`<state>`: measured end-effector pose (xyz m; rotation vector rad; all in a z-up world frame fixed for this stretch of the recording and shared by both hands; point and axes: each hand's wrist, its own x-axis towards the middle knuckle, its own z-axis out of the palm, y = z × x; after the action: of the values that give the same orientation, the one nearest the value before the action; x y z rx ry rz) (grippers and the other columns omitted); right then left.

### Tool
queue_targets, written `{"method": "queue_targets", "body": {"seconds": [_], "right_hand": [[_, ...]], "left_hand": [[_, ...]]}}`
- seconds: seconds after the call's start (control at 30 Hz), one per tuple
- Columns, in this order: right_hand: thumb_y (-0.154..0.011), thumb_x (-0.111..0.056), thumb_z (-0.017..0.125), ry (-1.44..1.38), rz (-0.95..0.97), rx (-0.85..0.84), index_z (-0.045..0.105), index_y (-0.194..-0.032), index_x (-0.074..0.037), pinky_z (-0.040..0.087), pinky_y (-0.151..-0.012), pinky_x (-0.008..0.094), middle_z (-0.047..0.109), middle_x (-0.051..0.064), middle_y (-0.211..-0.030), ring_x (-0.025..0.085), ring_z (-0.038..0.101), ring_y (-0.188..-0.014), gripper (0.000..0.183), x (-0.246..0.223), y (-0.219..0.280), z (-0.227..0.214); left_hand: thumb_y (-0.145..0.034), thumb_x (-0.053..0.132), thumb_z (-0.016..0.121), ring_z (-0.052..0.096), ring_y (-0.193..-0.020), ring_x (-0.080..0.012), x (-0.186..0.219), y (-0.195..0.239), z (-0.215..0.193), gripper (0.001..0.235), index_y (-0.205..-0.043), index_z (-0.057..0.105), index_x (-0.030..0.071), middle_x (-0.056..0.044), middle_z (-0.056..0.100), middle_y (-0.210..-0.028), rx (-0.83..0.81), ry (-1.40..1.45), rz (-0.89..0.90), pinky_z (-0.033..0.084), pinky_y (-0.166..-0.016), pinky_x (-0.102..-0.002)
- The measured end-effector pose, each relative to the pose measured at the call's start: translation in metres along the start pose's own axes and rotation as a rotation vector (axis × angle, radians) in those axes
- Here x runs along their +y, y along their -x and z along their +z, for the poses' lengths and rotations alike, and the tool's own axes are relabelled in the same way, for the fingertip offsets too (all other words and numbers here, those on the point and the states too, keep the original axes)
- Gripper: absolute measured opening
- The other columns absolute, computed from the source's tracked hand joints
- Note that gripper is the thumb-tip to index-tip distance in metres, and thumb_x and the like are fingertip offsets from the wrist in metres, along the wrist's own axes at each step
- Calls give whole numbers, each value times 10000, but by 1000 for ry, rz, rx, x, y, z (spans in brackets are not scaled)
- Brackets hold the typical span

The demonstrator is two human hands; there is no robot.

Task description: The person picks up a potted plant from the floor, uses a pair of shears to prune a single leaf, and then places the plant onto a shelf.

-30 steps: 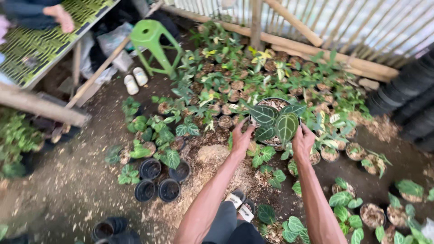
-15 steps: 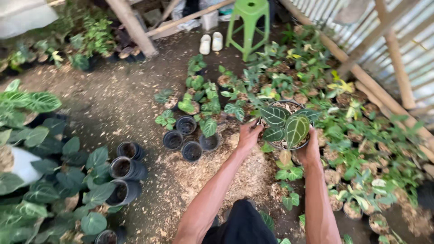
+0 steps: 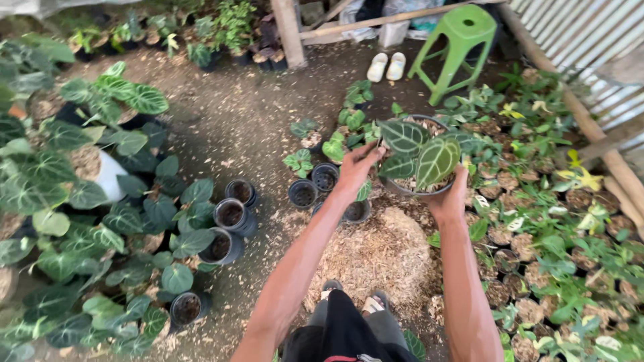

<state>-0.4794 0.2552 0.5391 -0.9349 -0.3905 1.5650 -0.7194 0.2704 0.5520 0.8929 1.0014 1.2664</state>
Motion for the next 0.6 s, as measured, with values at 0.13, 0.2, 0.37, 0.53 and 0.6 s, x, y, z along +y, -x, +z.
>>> {"method": "queue_targets", "body": {"seconds": [0.13,0.2,0.37,0.53,0.6], "right_hand": [[-1011,-568,389,43,28,-171,535,-1455,-187,464,-1059,470,615,39,-1390,214,571,-1270,603,-3,-14,54],[-1029,-586,361,78,8,-249,514,-1490,-182,451,-1112,449,594,31,-1432,201,556,-1317,632,-5,-19,72],[-1023,-543,379,150,44,-442,493,-1522,-162,429,-1159,454,586,75,-1459,222,546,-1345,637,-7,-8,124],[-937,-565,472,292,128,-483,507,-1457,-157,460,-1026,556,595,89,-1383,237,569,-1226,662,-6,14,170],[-908,-565,492,303,151,-519,505,-1444,-170,473,-1009,568,595,80,-1380,236,579,-1220,666,1,19,185]], "left_hand": [[-914,476,744,462,-1412,-305,47,8,-35,797,-1537,491,48,-174,527,-1501,-43,-6,35,464,-1092,-521],[-909,490,730,356,-1508,-325,65,20,-42,845,-1575,419,75,-177,423,-1597,-41,34,36,422,-1123,-612],[-841,465,732,312,-1503,-379,100,48,-51,946,-1613,293,139,-209,397,-1600,53,178,4,322,-1048,-787],[-885,446,718,330,-1508,-376,102,70,-76,916,-1616,266,131,-195,394,-1603,195,223,57,328,-1075,-786],[-895,452,701,349,-1496,-369,99,80,-87,900,-1619,282,121,-193,399,-1598,279,224,88,336,-1077,-776]]}}
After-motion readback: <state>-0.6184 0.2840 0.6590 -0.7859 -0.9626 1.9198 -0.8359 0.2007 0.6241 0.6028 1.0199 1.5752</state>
